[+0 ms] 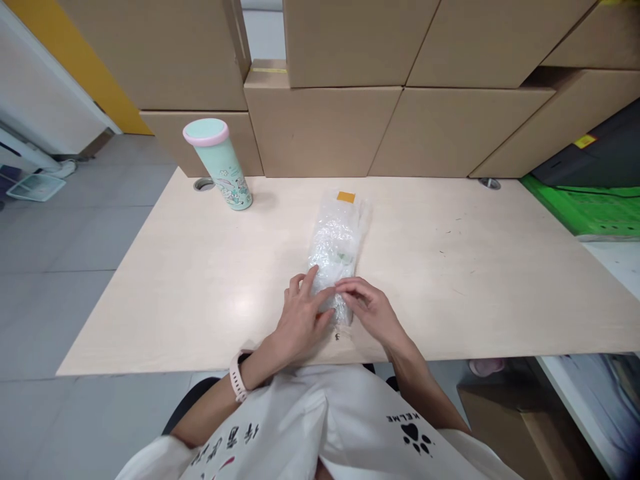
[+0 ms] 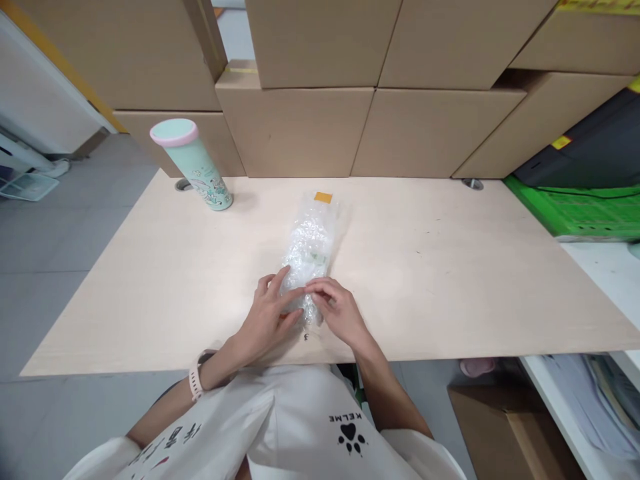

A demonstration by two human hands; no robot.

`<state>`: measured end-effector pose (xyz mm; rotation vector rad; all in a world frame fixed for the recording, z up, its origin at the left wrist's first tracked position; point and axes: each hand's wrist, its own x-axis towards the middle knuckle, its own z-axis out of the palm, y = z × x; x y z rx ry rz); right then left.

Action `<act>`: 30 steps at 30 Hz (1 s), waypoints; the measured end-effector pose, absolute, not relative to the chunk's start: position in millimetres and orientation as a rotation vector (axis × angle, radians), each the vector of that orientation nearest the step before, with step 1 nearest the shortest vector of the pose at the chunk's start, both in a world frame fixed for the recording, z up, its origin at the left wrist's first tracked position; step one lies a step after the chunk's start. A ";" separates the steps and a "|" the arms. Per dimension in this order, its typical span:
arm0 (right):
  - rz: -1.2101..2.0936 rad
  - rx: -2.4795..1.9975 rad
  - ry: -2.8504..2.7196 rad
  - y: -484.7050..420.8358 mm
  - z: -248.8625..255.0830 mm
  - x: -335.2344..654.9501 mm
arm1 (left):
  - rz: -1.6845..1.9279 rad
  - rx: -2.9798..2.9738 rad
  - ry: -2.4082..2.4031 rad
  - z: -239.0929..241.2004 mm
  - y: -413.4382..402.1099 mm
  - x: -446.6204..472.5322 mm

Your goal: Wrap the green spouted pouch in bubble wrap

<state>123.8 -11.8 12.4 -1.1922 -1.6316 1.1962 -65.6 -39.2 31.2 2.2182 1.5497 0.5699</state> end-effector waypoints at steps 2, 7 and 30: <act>1.180 -1.297 -1.496 -10.8 8.8 125.6 | 0.533 2.282 1.553 32.1 -38.9 -65.3; 1.070 -1.540 -1.367 -6.5 3.6 123.6 | 0.535 2.327 1.521 34.4 -41.1 -65.6; 1.438 -1.034 -1.341 -32.8 50.4 119.8 | 0.814 2.220 1.024 103.9 5.1 -106.6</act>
